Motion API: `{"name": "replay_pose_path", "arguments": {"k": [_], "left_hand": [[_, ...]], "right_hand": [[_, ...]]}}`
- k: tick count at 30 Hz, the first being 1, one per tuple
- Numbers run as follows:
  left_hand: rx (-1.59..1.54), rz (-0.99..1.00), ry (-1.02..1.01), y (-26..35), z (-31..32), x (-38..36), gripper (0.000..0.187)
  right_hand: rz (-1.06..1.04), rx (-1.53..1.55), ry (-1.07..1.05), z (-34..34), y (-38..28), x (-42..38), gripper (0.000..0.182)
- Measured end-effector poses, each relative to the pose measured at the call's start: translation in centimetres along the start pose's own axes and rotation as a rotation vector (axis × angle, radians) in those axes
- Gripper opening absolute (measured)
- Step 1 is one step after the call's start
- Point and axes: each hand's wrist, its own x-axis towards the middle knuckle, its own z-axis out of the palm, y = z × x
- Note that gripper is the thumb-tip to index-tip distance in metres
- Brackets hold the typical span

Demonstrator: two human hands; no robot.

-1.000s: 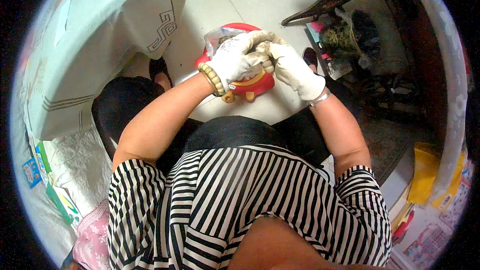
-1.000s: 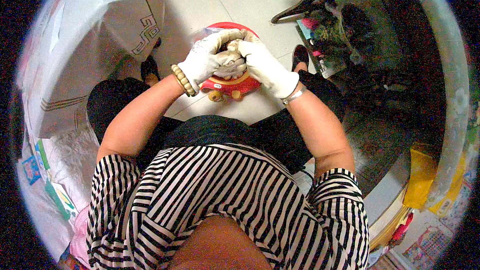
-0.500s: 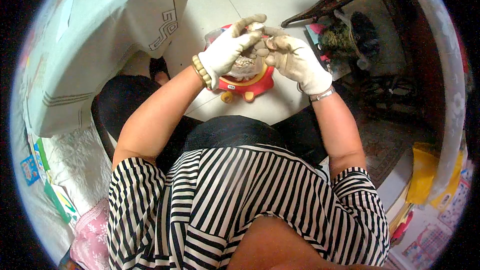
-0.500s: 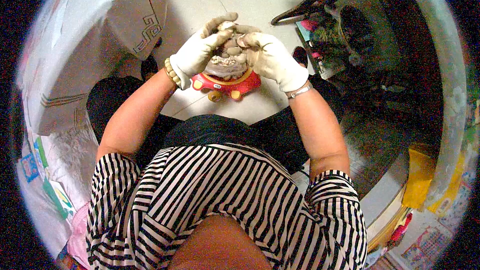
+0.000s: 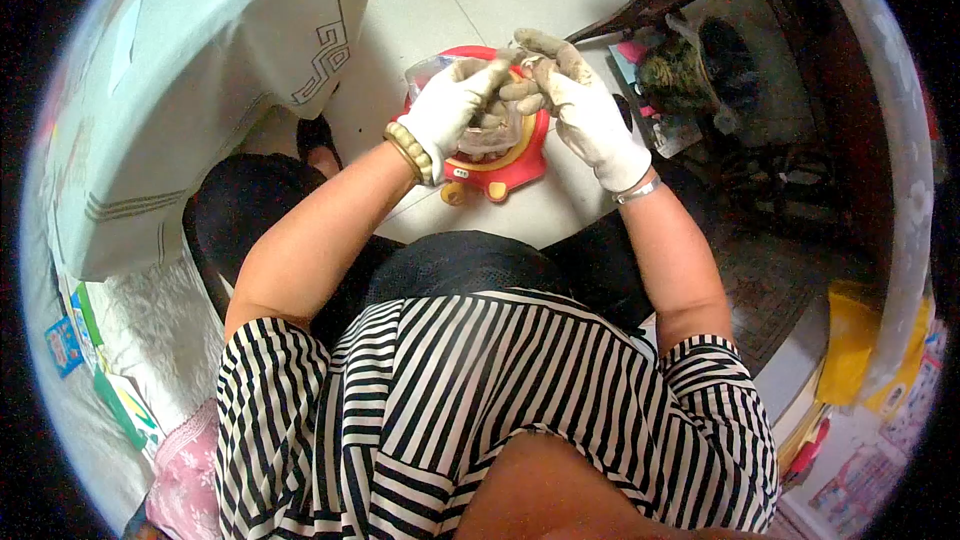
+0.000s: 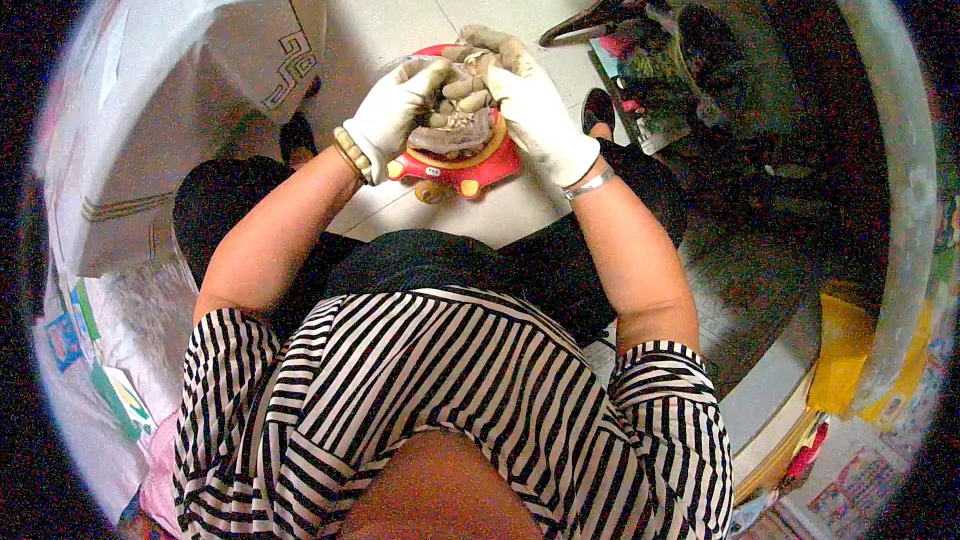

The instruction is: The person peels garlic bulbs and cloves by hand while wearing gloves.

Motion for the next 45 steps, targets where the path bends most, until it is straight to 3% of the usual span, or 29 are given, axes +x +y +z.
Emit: {"name": "replay_pose_path", "arguments": {"k": [4,8,11,14,17,19,20,23,25,27,41,43,45], "left_hand": [[0.295,0.06,-0.091,1.5,1.0,-1.2,0.026],[0.283,0.094,-0.235,1.0,0.2,-0.9,0.022],[0.125,0.146,-0.195,1.6,1.4,-1.6,0.016],[0.201,0.194,-0.193,1.3,1.5,-1.6,0.02],[0.274,0.317,-0.115,1.1,1.9,-1.6,0.023],[0.264,0.289,-0.11,1.2,1.8,-1.6,0.025],[0.253,0.266,-0.101,1.4,1.6,-1.7,0.027],[0.223,0.108,-0.217,1.2,1.0,-1.5,0.032],[0.315,0.142,-0.224,0.9,1.0,-1.4,0.034],[0.406,0.177,-0.23,0.4,0.9,-1.4,0.036],[0.375,0.216,-0.204,-0.2,0.5,-2.0,0.036],[0.428,0.285,-0.209,-0.1,0.5,-2.1,0.037],[0.482,0.358,-0.215,0.2,0.7,-2.2,0.037]], "right_hand": [[-0.002,-0.188,-0.056,1.3,-0.9,-0.5,0.041],[-0.045,-0.289,-0.044,1.9,-0.6,-0.7,0.038],[-0.066,-0.161,-0.028,1.9,-0.6,-0.8,0.035],[-0.011,-0.208,0.017,1.7,-0.6,-0.9,0.033],[-0.013,-0.433,0.114,1.3,0.0,-0.6,0.033],[-0.029,-0.292,0.177,1.4,-0.5,-0.6,0.033],[0.082,-0.079,0.169,1.5,-1.1,-0.6,0.035],[0.048,-0.079,0.097,1.9,-1.9,-0.8,0.031],[0.001,-0.134,0.135,2.3,-1.5,-0.6,0.026],[0.096,-0.317,0.217,2.7,-2.0,-0.9,0.02],[0.124,0.114,0.148,0.5,1.6,-0.6,0.023],[-0.075,-0.256,0.032,-0.1,2.2,-0.6,0.024],[-0.07,-0.312,0.072,-0.4,2.7,-0.5,0.025]]}}
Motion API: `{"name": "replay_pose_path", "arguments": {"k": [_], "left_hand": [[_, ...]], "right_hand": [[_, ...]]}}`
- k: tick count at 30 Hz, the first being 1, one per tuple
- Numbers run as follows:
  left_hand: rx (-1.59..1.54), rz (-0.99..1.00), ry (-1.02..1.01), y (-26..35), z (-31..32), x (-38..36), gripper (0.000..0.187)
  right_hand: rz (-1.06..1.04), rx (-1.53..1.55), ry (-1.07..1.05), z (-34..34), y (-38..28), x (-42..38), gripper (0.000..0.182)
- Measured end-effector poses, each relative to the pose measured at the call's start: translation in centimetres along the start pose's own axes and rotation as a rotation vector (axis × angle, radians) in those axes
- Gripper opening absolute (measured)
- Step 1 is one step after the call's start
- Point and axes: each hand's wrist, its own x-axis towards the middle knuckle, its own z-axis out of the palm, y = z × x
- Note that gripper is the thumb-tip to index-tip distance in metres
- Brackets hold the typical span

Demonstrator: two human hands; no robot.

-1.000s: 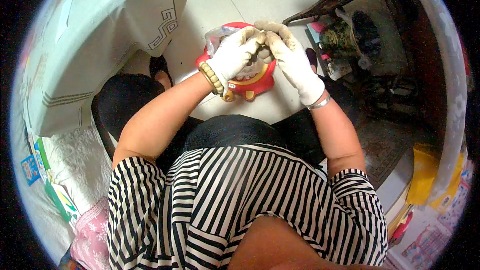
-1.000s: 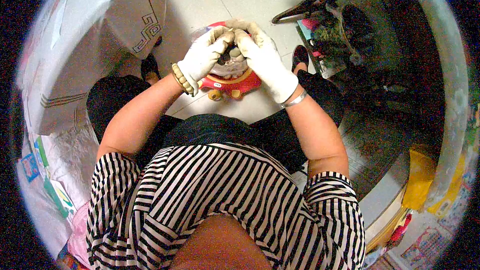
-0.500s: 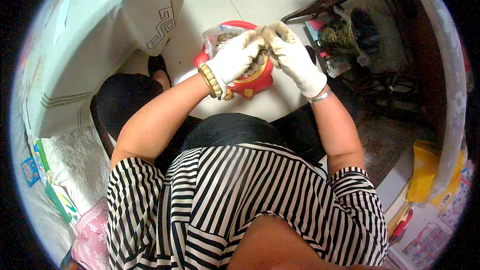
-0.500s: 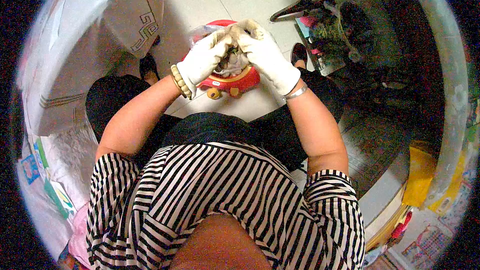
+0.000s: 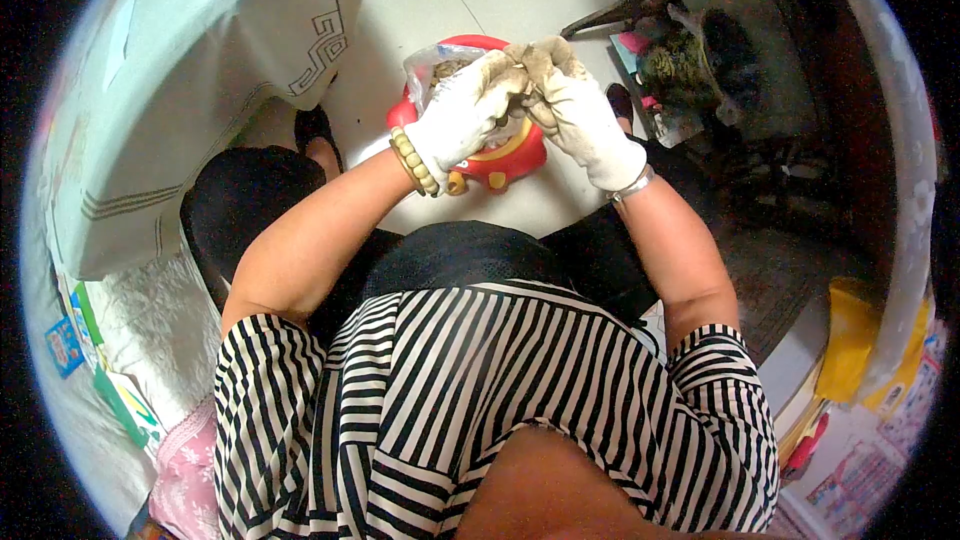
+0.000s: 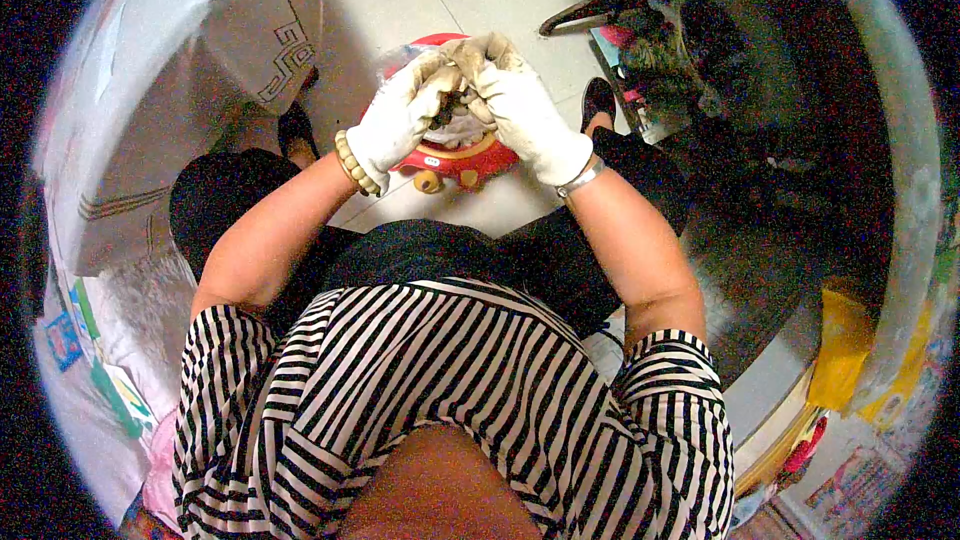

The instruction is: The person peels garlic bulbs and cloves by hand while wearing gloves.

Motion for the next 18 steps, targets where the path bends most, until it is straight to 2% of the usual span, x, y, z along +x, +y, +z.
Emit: {"name": "replay_pose_path", "arguments": {"k": [2,3,5,7,8,9,10,11,12,13,15,18], "left_hand": [[0.092,0.081,0.002,0.6,0.1,0.1,0.039],[0.093,0.082,0.003,0.6,0.3,0.2,0.039],[0.077,-0.019,0.133,0.6,0.8,0.2,0.04],[0.078,-0.014,0.177,-0.2,1.1,0.3,0.04],[0.075,-0.005,0.218,-0.6,1.2,0.5,0.04],[0.084,-0.098,0.214,-0.6,1.2,0.6,0.039],[0.083,-0.097,0.212,-0.7,1.0,0.8,0.039],[0.26,0.017,0.173,-0.6,0.5,0.9,0.041],[0.436,0.131,0.135,0.1,0.3,1.0,0.043],[0.436,0.127,0.136,0.7,0.2,1.0,0.043],[0.333,-0.027,0.055,2.1,0.3,1.3,0.046],[0.411,-0.002,0.08,2.5,0.3,1.1,0.04]], "right_hand": [[0.008,-0.059,0.034,0.0,0.2,0.0,0.026],[0.016,0.01,0.093,0.4,-0.3,-0.1,0.02],[0.019,0.084,0.145,1.3,-1.4,-0.1,0.015],[0.201,0.147,0.132,2.1,-2.6,-0.1,0.016],[0.202,0.147,0.134,2.4,-2.1,-0.1,0.016],[0.042,0.091,0.164,2.7,-1.6,-0.2,0.017],[-0.038,0.063,0.178,2.5,-1.4,-0.2,0.018],[-0.117,0.033,0.193,2.4,-1.2,-0.2,0.018],[-0.004,0.288,0.165,2.1,-1.6,-0.3,0.019],[0.114,0.543,0.134,1.8,-1.8,-0.3,0.019],[0.112,0.533,0.106,1.5,-2.1,-0.4,0.019],[0.192,0.593,0.047,1.1,-2.8,-0.9,0.019]]}}
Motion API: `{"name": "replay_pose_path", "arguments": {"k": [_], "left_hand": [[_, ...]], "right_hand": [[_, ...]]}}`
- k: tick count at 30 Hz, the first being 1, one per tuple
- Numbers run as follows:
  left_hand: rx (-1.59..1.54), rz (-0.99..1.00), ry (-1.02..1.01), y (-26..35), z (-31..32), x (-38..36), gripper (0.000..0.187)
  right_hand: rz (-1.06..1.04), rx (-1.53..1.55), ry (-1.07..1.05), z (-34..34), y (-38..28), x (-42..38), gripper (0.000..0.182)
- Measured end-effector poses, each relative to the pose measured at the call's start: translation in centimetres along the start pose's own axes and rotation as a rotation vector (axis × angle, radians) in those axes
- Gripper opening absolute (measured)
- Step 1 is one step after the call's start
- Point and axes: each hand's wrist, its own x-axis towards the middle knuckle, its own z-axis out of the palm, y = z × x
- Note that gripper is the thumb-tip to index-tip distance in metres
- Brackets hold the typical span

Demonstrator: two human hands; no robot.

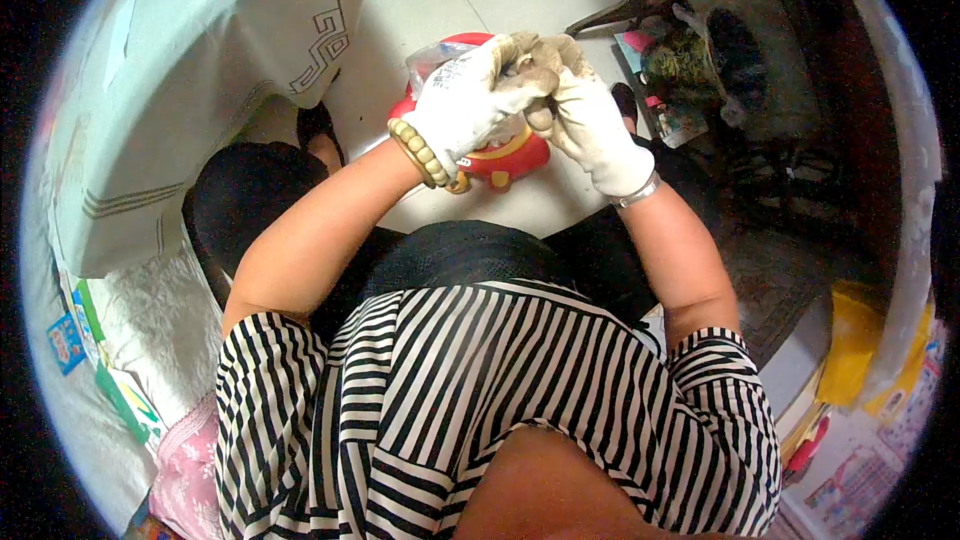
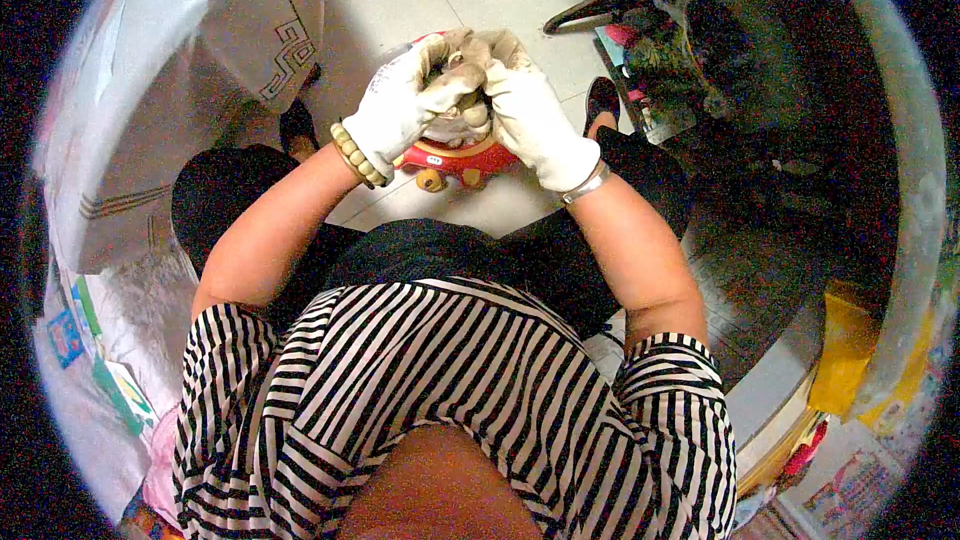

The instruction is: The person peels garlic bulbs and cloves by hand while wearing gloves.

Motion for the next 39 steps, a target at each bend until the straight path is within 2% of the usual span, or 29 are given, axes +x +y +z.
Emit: {"name": "replay_pose_path", "arguments": {"k": [3,6,8,10,12,14,15,17,18,19,23,25,27,28,30,32,34,37,39], "left_hand": [[-0.017,0.05,0.011,-0.6,0.2,0.0,0.04],[0.043,0.076,0.012,-0.1,-0.1,-0.4,0.039],[-0.007,0.121,0.036,-1.2,0.5,-0.4,0.037],[-0.054,0.165,0.058,-1.5,0.4,-0.5,0.036],[-0.026,0.17,-0.002,-1.8,0.2,-0.6,0.034],[-0.041,0.187,0.007,-2.1,0.6,-0.7,0.032],[-0.055,0.206,0.022,-1.7,0.6,-0.8,0.03],[-0.091,0.157,-0.021,-0.8,0.1,-1.1,0.028],[-0.125,0.11,-0.065,-0.3,-0.2,-1.1,0.027],[-0.124,0.111,-0.068,-0.6,0.0,-1.0,0.027],[-0.211,0.111,-0.062,-1.0,0.3,-0.7,0.028],[-0.236,0.117,-0.077,-0.3,-0.1,-0.7,0.03],[-0.123,0.011,-0.104,0.4,-0.5,-0.8,0.031],[-0.123,0.011,-0.105,0.2,-0.5,-0.9,0.031],[-0.032,0.146,-0.017,-0.2,-0.4,-1.0,0.03],[-0.025,0.115,-0.022,-0.1,-0.6,-1.3,0.029],[-0.019,0.083,-0.029,-0.1,-0.6,-1.4,0.028],[-0.034,0.138,0.032,0.2,-0.4,-1.5,0.025],[-0.122,0.033,-0.022,0.7,-0.5,-1.7,0.025]], "right_hand": [[-0.068,-0.088,0.065,0.2,0.4,-0.4,0.028],[-0.056,-0.126,0.129,0.4,0.3,-0.6,0.024],[-0.056,-0.093,0.149,1.1,0.3,-0.7,0.015],[-0.032,-0.051,0.123,1.3,0.2,-0.8,0.011],[-0.011,-0.006,0.104,0.6,0.2,-0.8,0.01],[0.077,0.027,-0.132,-1.6,0.6,-0.5,0.015],[0.078,0.028,-0.13,-2.1,0.7,-0.2,0.015],[0.078,0.166,-0.361,-2.8,0.9,0.1,0.02],[0.076,0.166,-0.36,-2.3,0.6,-0.1,0.02],[0.107,0.146,-0.214,-1.3,-0.1,-0.4,0.023],[0.12,0.074,0.026,0.6,-1.1,-0.5,0.028],[0.135,0.122,0.005,1.0,-1.4,-0.4,0.028],[0.152,0.17,-0.016,1.0,-1.5,-0.5,0.028],[0.125,0.068,-0.064,0.7,-1.6,-0.5,0.028],[0.097,-0.033,-0.112,0.5,-1.5,-0.4,0.028],[0.085,0.02,-0.046,0.4,-1.3,-0.3,0.028],[0.089,0.031,-0.08,0.0,-1.3,-0.2,0.028],[0.081,0.052,-0.11,-0.8,-1.0,0.0,0.028],[0.074,0.064,-0.109,-1.0,-1.0,-0.1,0.028]]}}
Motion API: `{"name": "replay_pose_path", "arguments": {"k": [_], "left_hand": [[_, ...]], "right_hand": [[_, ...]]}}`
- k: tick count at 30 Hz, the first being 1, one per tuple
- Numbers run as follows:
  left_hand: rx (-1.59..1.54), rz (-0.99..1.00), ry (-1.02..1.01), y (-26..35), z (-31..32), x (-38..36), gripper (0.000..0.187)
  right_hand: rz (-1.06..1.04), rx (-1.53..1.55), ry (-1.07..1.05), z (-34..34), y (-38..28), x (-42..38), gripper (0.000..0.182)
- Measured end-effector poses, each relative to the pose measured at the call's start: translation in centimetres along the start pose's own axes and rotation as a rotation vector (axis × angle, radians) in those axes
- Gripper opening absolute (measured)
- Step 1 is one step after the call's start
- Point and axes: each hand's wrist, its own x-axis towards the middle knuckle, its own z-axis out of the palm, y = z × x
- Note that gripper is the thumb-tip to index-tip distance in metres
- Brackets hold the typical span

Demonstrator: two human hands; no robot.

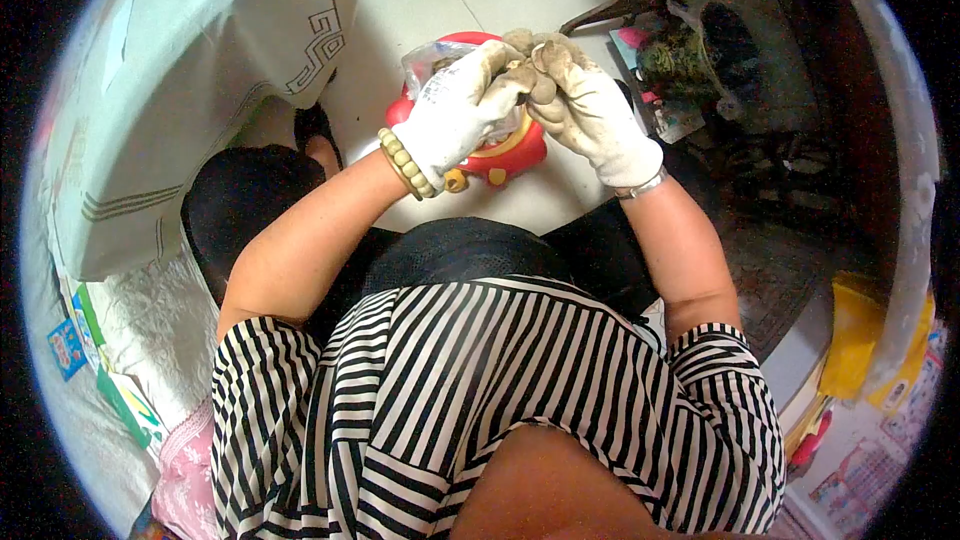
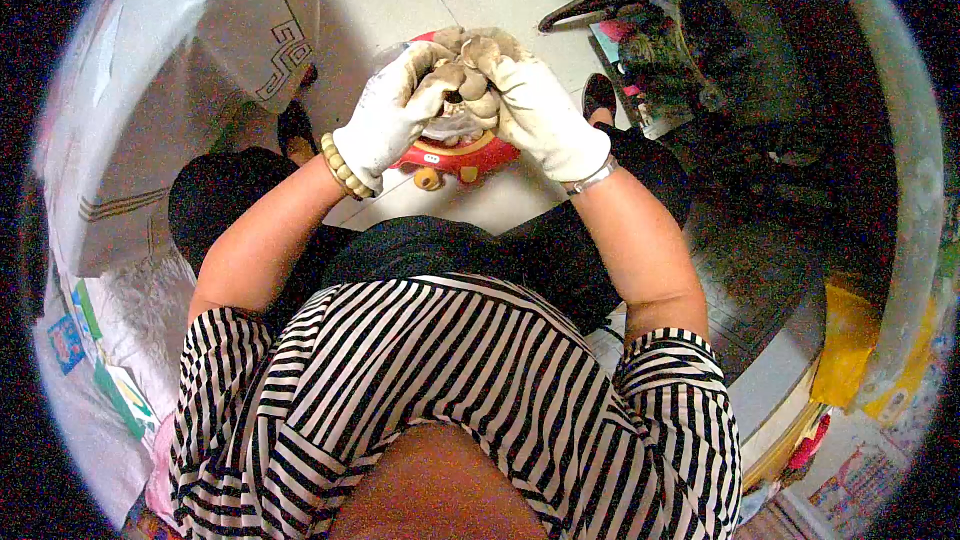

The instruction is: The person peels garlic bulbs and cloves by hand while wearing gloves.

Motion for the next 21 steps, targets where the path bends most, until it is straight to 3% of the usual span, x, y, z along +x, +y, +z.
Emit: {"name": "replay_pose_path", "arguments": {"k": [4,7,9,11,13,14,19,21], "left_hand": [[0.078,0.104,0.051,-1.0,0.2,0.2,0.025],[-0.007,0.096,0.079,-1.4,0.1,0.4,0.025],[-0.241,-0.037,0.156,-1.4,0.2,0.8,0.03],[-0.264,-0.001,0.121,-0.5,-0.3,0.6,0.031],[0.086,0.036,0.037,0.9,-0.9,0.5,0.029],[0.423,0.152,0.06,0.0,-1.0,0.7,0.031],[0.348,0.077,0.008,-0.3,-0.7,0.9,0.035],[0.051,-0.121,-0.011,-1.3,-0.9,1.2,0.034]], "right_hand": [[0.011,0.044,-0.022,-0.2,0.1,0.1,0.029],[0.009,0.047,-0.016,-0.4,0.5,0.9,0.03],[0.005,0.025,-0.01,0.0,0.6,1.1,0.032],[0.04,0.046,0.085,1.0,0.2,0.9,0.028],[0.055,0.099,0.048,-0.2,1.3,1.5,0.029],[0.073,0.149,0.011,-0.9,1.8,1.8,0.031],[0.168,0.254,0.027,-0.6,2.2,2.1,0.034],[0.184,0.22,0.058,-1.3,2.5,2.5,0.035]]}}
